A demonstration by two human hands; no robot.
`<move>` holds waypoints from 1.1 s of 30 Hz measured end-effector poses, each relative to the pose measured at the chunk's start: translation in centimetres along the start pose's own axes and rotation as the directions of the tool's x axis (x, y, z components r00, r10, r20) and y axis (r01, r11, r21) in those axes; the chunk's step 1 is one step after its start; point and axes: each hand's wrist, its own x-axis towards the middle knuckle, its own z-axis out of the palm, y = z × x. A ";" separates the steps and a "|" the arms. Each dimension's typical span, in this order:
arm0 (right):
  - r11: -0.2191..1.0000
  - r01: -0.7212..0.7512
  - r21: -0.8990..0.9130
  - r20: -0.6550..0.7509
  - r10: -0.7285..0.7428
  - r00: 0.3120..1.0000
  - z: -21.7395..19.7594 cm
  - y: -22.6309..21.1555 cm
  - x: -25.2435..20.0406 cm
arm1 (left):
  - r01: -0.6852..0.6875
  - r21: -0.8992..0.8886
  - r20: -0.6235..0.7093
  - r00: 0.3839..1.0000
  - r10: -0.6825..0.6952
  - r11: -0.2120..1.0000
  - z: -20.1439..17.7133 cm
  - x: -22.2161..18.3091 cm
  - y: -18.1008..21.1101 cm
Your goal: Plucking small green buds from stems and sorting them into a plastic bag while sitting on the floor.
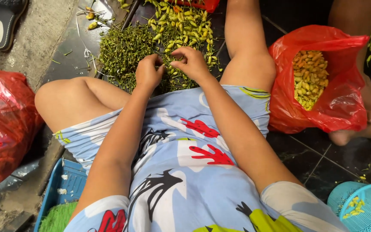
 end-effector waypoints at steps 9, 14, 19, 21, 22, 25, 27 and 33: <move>0.965 0.201 0.169 -0.062 -0.193 0.979 1.1 1.6 1.7 | -0.064 -0.399 0.097 0.989 0.112 0.915 2.0 2.4 -3.1; 0.945 0.059 0.321 0.072 -0.086 0.994 0.8 2.5 1.8 | -0.187 -0.302 0.141 0.961 0.238 0.935 -1.0 1.7 0.4; 0.896 -0.054 0.442 -0.057 0.088 0.994 -1.0 4.6 3.3 | -0.312 -0.043 0.158 0.936 0.315 0.949 -2.1 0.4 2.8; 0.993 -0.076 -0.095 -0.311 0.043 0.949 -2.7 4.3 2.9 | -0.299 -0.129 0.099 0.945 0.312 0.945 -1.7 0.2 2.6; 0.993 -0.077 -0.095 -0.307 0.045 0.951 -2.6 4.9 2.5 | -0.295 -0.130 0.098 0.946 0.308 0.947 -1.7 0.2 2.5; 0.807 -0.382 -0.450 -0.167 0.344 0.924 -2.1 5.8 1.5 | -0.214 -0.153 0.022 0.975 0.220 0.965 -1.4 0.6 2.3; 0.757 -0.363 -0.543 -0.067 0.392 0.918 -0.7 5.4 0.9 | -0.175 -0.176 -0.007 0.984 0.176 0.969 -1.1 0.7 1.8; 0.751 -0.221 -0.623 -0.079 0.220 0.972 1.0 8.3 2.0 | -0.037 -0.476 -0.034 0.999 0.024 0.878 4.3 2.4 -3.7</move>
